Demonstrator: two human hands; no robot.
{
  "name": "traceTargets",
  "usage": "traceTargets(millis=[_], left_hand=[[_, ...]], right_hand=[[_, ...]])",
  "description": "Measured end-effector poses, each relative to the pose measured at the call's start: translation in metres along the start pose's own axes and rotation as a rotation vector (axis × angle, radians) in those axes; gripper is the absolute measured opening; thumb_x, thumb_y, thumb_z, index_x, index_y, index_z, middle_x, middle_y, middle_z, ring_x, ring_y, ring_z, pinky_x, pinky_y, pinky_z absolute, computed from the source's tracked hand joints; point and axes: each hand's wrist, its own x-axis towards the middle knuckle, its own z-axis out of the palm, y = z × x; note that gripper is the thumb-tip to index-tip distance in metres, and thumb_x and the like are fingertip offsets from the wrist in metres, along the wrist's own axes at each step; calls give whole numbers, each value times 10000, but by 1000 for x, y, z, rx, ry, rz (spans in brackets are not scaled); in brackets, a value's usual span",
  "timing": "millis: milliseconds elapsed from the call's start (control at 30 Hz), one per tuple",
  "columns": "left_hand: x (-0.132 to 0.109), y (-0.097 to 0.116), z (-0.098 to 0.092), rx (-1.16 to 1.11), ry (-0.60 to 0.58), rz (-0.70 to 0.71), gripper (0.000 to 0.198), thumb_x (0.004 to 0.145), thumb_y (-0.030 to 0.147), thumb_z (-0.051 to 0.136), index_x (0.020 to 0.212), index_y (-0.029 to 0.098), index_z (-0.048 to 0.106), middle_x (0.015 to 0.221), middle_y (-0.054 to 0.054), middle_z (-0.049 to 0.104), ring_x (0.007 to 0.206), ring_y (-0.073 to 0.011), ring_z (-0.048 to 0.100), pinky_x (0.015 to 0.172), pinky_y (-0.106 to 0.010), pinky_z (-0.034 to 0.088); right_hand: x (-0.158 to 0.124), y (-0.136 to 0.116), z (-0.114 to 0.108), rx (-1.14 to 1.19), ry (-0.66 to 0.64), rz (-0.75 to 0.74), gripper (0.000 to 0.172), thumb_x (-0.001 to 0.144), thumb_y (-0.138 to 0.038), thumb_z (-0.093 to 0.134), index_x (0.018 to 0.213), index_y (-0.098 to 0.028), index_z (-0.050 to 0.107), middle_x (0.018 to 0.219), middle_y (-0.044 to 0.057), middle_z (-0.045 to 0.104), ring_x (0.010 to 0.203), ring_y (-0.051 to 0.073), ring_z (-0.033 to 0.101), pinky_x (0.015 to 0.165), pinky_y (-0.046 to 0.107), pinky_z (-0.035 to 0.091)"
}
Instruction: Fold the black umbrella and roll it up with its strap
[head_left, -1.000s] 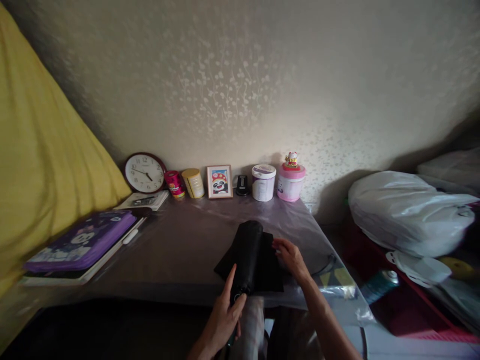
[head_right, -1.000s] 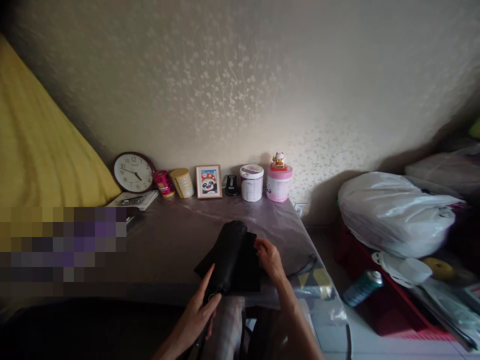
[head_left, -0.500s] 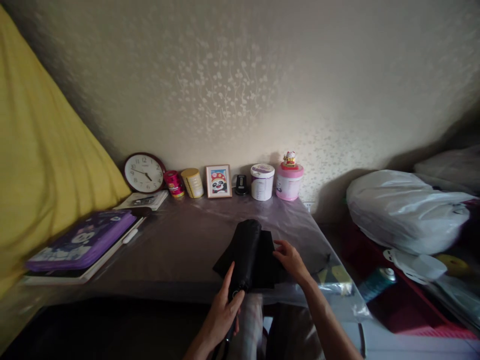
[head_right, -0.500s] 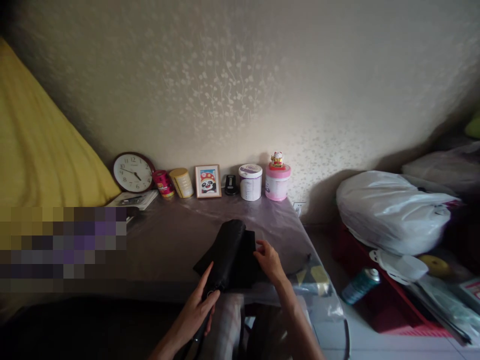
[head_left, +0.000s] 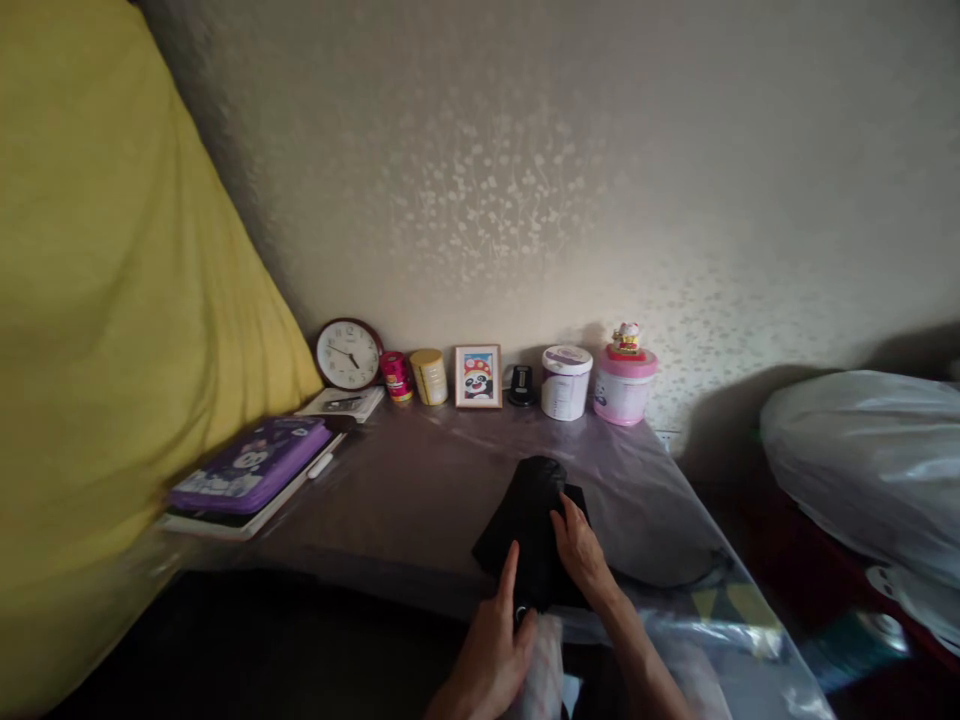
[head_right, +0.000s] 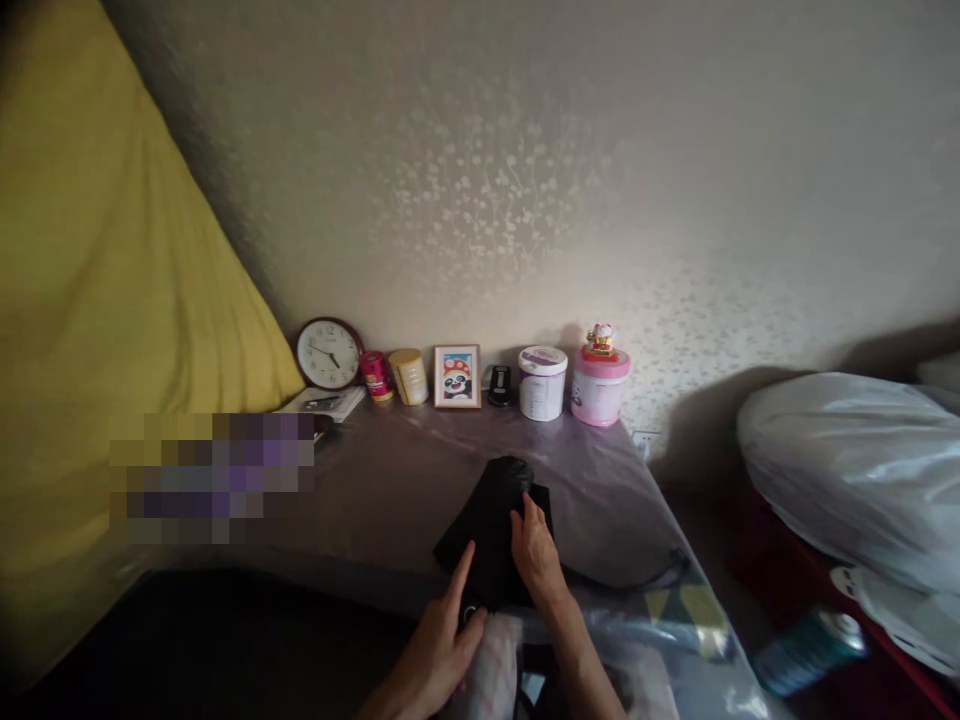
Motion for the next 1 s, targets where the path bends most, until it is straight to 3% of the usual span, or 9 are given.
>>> traceTargets(millis=[67,167,367,433,567,633,767,900,1000], left_hand=[[1,1,3,140,54,88,684,843,258,407,1441,205,80,872,-82,681,678,-185,622,674,-291,456],[3,4,7,277,39,77,706,820,220,419,1439,187,80,1029,-123,662,904,-230,612,803,-318,416],[0,15,12,481,19,39,724,804,189,403,1435,198,47,1068,-180,625,920,-290,605,788,-389,422],[-2,22,13,527,11,34,723,799,188,412,1432,187,65,1057,-214,612,903,-330,606,768,-439,433],[-2,33,17,621,-10,-17,729,771,97,389,1427,188,84,1017,-252,605,862,-373,617,721,-496,446],[0,33,20,619,-4,-41,696,776,72,340,1424,194,117,1007,-263,603,857,-382,616,712,-513,443],[2,23,25,533,36,-41,687,776,106,376,1421,206,164,1016,-235,606,849,-347,601,739,-503,430],[0,15,18,444,20,63,724,792,176,441,1434,209,108,1041,-196,619,882,-316,593,787,-467,418],[-5,11,9,172,-51,99,794,772,211,520,1438,220,88,1085,-150,626,968,-297,577,871,-435,388]], right_hand=[[-4,-2,5,-77,-50,-2,403,837,-238,336,1162,-127,546,1204,146,571,1197,250,471,1006,431,372],[-7,-6,2,-226,-165,-31,404,836,-212,337,1165,-114,551,1268,156,521,1286,283,353,1040,469,303],[-3,-22,-7,-381,-266,-24,430,819,-247,438,1222,-114,504,1308,206,460,1250,345,383,1004,477,306],[0,-30,-7,-363,-217,51,481,818,-323,463,1248,-109,470,1292,221,463,1216,347,422,988,451,328],[4,-43,-3,-287,-83,299,784,809,-525,408,1338,34,259,1206,275,490,1125,354,499,908,421,402],[5,-48,-2,-276,-61,331,835,803,-540,400,1336,76,215,1179,283,496,1099,361,511,890,420,409],[4,-53,-3,-284,-33,337,776,801,-476,426,1331,57,233,1155,267,516,1076,356,526,878,410,411],[4,-53,-4,-268,-34,356,766,794,-457,436,1326,59,244,1168,275,508,1068,362,531,869,410,416],[4,-50,-2,-260,-19,339,759,791,-456,433,1328,47,248,1155,281,517,1064,360,536,856,430,420]])
